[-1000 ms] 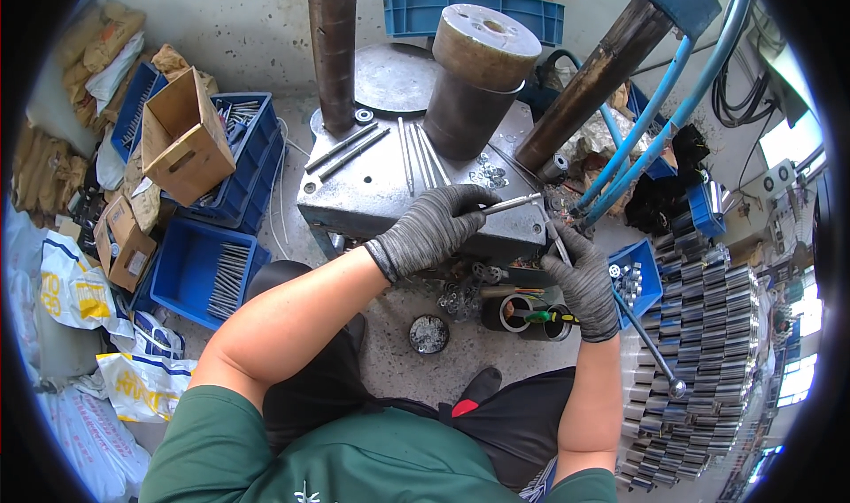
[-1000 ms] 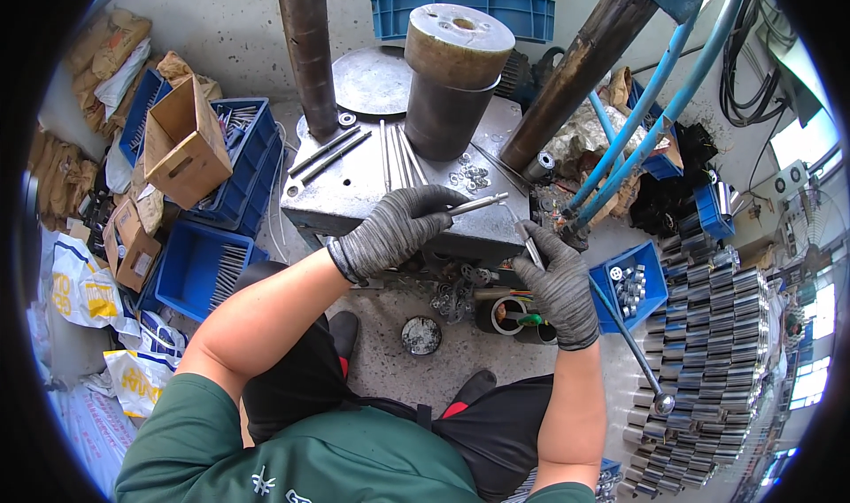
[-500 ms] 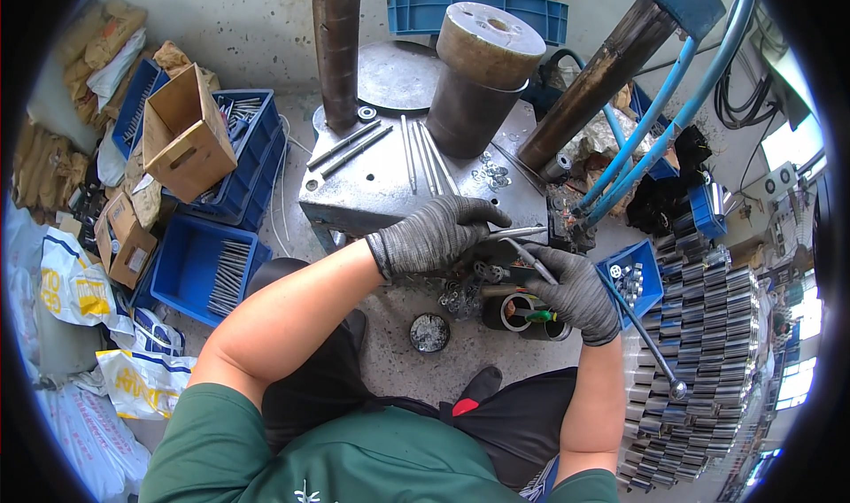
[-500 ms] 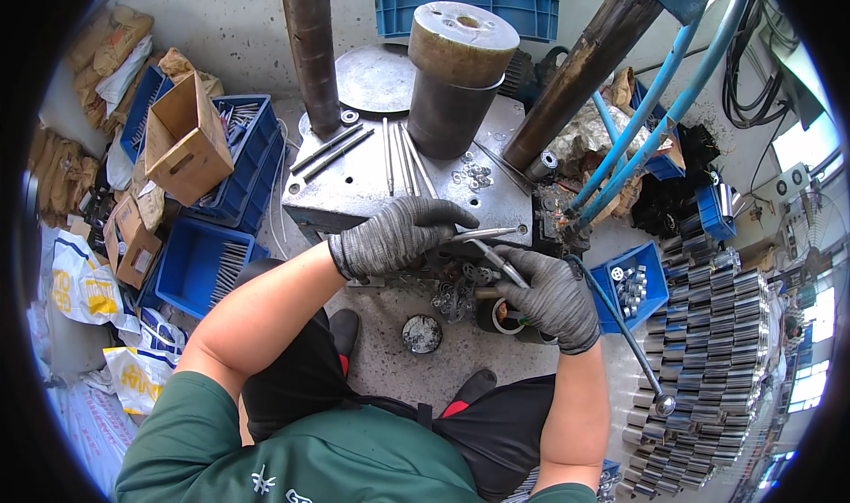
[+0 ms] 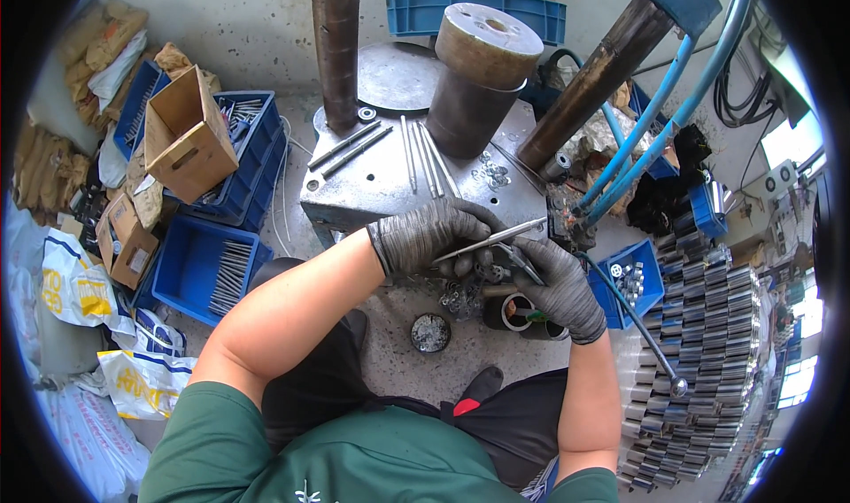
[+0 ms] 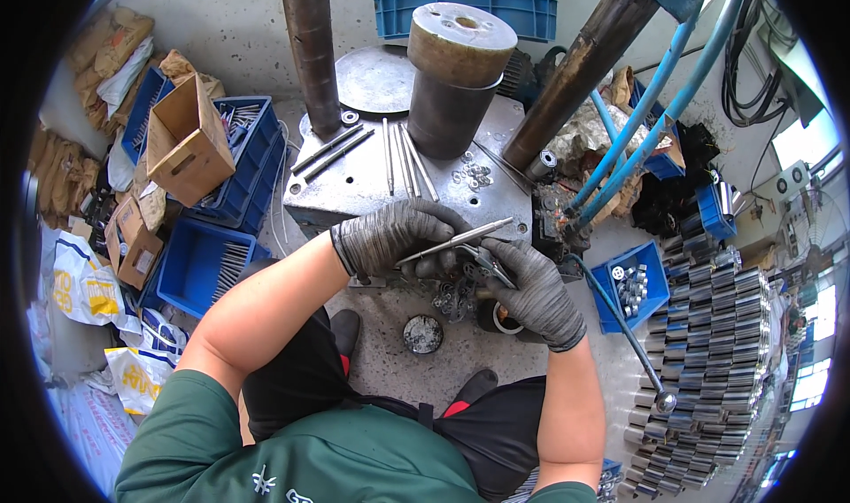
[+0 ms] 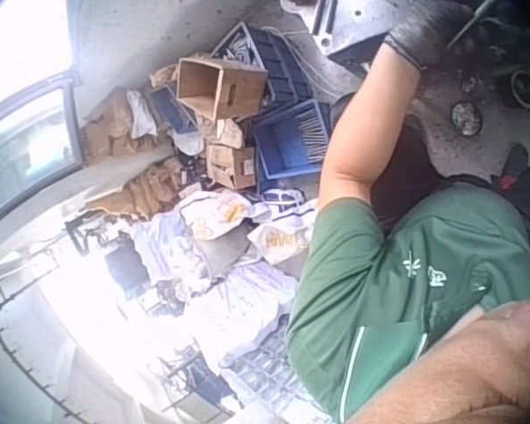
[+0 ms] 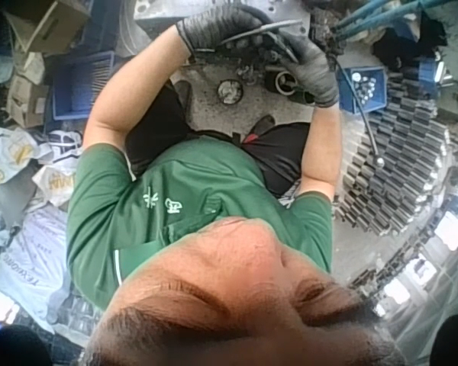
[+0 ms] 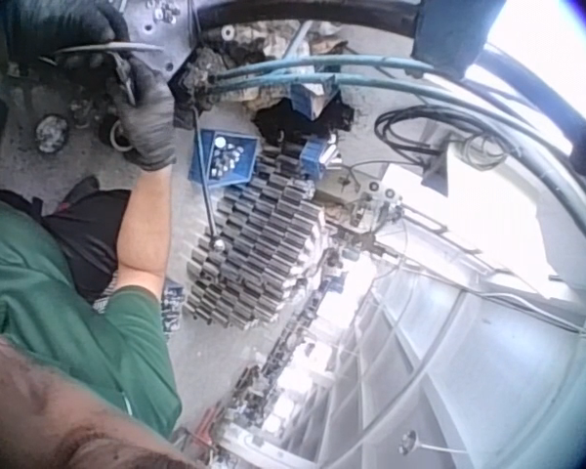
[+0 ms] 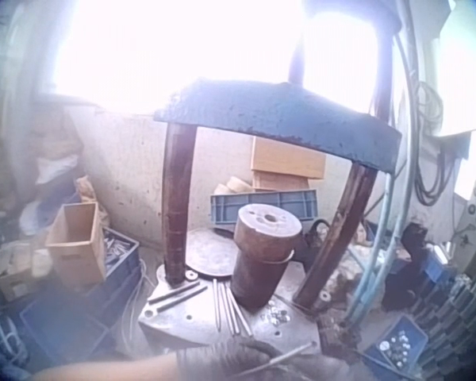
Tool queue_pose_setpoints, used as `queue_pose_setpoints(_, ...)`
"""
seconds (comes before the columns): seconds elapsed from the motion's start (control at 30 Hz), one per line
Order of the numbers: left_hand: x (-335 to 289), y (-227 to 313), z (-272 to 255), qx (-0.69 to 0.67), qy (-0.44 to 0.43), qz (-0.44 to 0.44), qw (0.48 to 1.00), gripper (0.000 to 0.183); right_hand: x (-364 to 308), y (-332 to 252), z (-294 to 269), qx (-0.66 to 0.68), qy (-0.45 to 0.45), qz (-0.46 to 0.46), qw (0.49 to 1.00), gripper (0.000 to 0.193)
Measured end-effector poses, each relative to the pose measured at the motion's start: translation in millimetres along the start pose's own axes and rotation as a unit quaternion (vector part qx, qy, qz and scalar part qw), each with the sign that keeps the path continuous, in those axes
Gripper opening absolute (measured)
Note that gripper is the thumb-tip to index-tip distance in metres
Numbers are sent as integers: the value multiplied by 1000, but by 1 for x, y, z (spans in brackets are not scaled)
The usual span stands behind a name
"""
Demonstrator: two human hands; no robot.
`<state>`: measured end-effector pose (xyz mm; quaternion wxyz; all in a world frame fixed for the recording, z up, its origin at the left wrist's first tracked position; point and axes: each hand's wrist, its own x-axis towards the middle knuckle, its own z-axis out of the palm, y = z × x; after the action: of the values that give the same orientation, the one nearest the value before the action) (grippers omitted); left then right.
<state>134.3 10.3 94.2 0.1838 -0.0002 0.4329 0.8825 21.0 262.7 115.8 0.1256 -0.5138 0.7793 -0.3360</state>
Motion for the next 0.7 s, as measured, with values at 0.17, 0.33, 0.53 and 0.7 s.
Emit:
queue_pose_setpoints(0.17, 8, -7, -15, -43, -9, -8, 999, 44, -1, -11, 0, 140, -56, 105, 983, 52)
queue_pose_setpoints(0.33, 1, 5, -8, 5, 33, 32, 999, 48, -4, -2, -4, 406, -171, 232, 867, 55)
queue_pose_setpoints(0.53, -7, 20, -14, 225, 210, 94, 947, 37, -3, -4, -6, 386, -67, 210, 896, 48)
queue_pose_setpoints(0.7, -18, 32, -50, 410, 395, 99, 816, 33, -5, 12, -7, 342, -27, 206, 917, 40)
